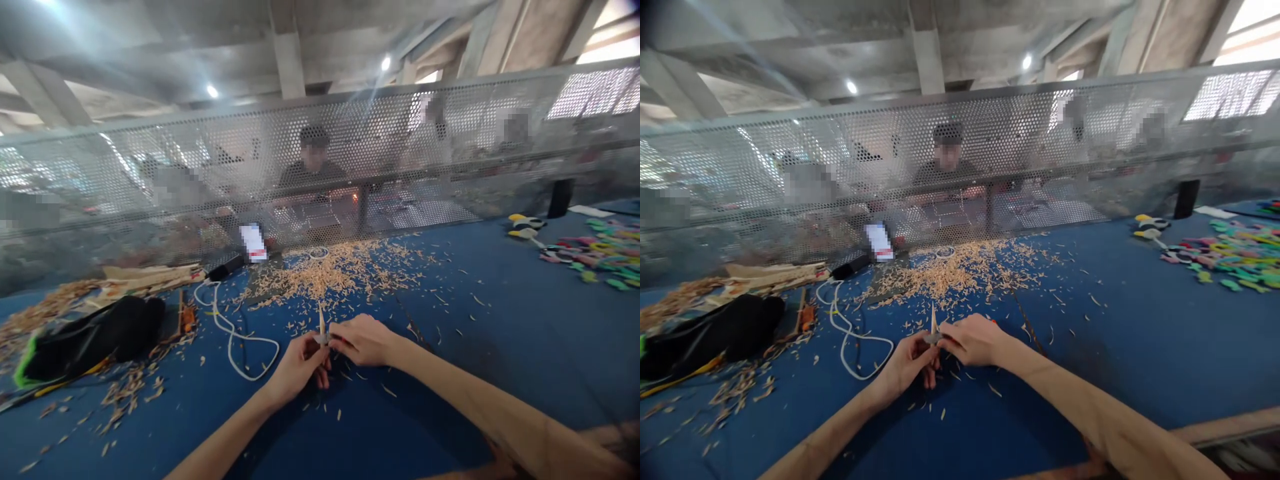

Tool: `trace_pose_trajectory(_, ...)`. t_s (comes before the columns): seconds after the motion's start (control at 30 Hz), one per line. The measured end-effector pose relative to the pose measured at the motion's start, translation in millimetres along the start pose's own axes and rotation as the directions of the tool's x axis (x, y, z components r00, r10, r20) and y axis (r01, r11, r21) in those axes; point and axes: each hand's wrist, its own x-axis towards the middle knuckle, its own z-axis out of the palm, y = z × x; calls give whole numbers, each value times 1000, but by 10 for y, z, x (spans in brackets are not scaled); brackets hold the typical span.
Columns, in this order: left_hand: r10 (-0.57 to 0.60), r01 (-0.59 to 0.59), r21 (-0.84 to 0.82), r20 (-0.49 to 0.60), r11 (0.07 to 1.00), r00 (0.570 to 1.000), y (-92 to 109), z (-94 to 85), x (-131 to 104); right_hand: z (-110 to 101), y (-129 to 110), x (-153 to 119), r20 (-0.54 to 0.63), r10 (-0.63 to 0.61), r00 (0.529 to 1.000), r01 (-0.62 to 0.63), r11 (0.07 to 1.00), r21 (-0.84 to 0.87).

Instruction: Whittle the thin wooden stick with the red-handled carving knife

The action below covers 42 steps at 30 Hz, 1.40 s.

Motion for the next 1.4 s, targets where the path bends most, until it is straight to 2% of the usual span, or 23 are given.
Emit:
trace_pose_trajectory(0.1, 0, 0, 1, 19, 1000, 1000, -12, -10, -3, -9, -44, -6, 24, 2, 1000, -1, 999, -33)
trace_pose_trajectory(0.3, -13, 11, 24, 75, 1000, 997, 65, -20, -46, 53, 64, 7, 23, -60, 998, 62, 994, -92)
trace_pose_trajectory(0.43, -18, 16, 40, 56, 999, 998, 89, 5, -78, 103, 155, 25, 15, -98, 995, 99, 982, -161)
trace_pose_trajectory(0.5, -40, 37, 39, 74, 999, 996, 84, 27, -106, 74, 316, 7, -24, -33, 999, 28, 983, -180)
trace_pose_trajectory(0.57, -64, 60, 39, 105, 997, 992, 71, 45, -131, 1, 579, -53, -96, 136, 986, -151, 975, -164)
trace_pose_trajectory(0.6, -71, 67, 40, 110, 997, 991, 64, 51, -139, -44, 729, -96, -130, 236, 963, -254, 957, -142)
trace_pose_trajectory(0.67, -67, 65, 34, 91, 997, 994, 54, 49, -140, -119, 998, -188, -242, 396, 886, -423, 903, -71)
trace_pose_trajectory(0.73, -51, 50, 11, 66, 999, 997, 57, 33, -125, -148, 1143, -238, -304, 451, 839, -479, 877, -21)
trace_pose_trajectory(0.77, -42, 43, -9, 58, 999, 997, 63, 22, -115, -139, 1155, -236, -308, 451, 838, -478, 878, -16)
trace_pose_trajectory(0.87, -17, 20, -99, 33, 995, 999, 94, -22, -79, -45, 1018, -135, -244, 404, 882, -433, 898, -79)
trace_pose_trajectory(1.0, 17, -28, -161, -69, 986, 997, 108, -99, 3, 81, 807, 20, -164, 358, 919, -384, 906, -180)
trace_pose_trajectory(1.1, 55, -76, -159, -132, 984, 990, 79, -174, 91, 89, 785, 42, -158, 363, 918, -389, 902, -186)
trace_pose_trajectory(1.23, 89, -109, -140, -143, 984, 986, 41, -241, 171, 52, 797, 24, -172, 382, 908, -410, 894, -179)
trace_pose_trajectory(1.4, 78, -90, -42, -244, 995, 967, 68, -140, 224, 39, 732, 21, -170, 415, 894, -442, 880, -176)
